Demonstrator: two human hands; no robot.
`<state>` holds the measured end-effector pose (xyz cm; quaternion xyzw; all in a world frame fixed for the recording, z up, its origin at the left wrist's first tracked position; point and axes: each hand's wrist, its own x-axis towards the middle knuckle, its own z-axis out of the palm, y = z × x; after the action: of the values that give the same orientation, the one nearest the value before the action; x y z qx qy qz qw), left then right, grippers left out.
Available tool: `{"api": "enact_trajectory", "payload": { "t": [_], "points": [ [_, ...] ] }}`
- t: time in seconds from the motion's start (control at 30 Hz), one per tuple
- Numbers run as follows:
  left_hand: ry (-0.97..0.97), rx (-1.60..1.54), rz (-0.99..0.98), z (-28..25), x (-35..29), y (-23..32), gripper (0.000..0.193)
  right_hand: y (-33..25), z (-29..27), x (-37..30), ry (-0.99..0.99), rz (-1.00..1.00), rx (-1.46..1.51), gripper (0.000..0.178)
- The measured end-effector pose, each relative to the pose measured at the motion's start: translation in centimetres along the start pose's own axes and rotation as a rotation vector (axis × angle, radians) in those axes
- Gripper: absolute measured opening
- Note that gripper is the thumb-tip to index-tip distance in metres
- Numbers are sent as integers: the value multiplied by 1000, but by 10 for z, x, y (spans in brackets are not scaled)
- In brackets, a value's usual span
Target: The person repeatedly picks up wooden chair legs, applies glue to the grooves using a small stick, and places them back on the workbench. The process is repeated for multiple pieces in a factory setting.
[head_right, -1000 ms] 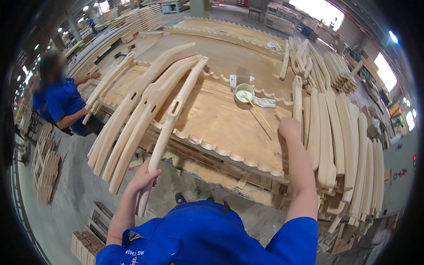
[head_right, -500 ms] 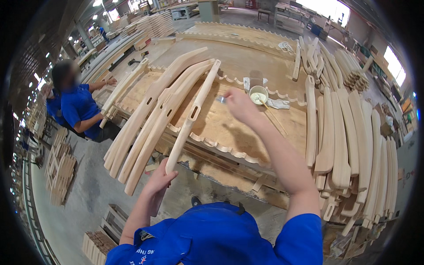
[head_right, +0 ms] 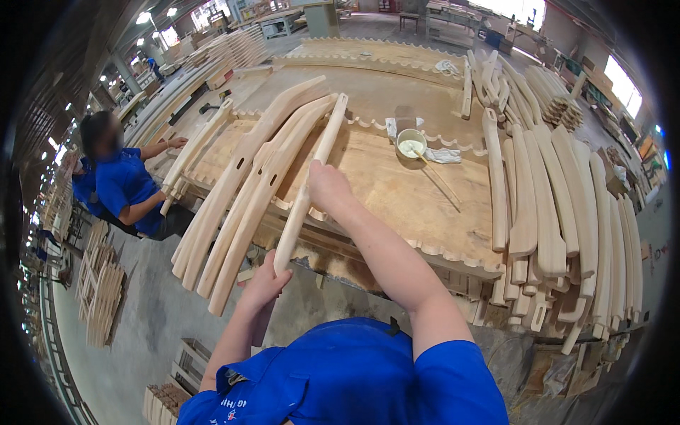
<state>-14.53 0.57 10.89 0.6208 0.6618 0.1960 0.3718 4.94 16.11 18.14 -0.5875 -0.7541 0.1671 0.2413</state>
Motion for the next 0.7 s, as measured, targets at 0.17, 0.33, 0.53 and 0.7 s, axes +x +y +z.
{"api": "enact_trajectory", "payload": {
  "t": [0.17,0.33,0.53,0.7],
  "points": [
    [-66,10,4,-5,-1,0,63,4,-9,10,-21,-12,55,18],
    [-89,37,60,-7,4,2,69,1,11,11,72,113,69,21],
    [-13,58,187,-4,7,-16,53,-3,7,16,133,108,128,21],
    [-184,-4,93,-17,3,6,72,-6,7,14,90,137,52,21]
  ]
}}
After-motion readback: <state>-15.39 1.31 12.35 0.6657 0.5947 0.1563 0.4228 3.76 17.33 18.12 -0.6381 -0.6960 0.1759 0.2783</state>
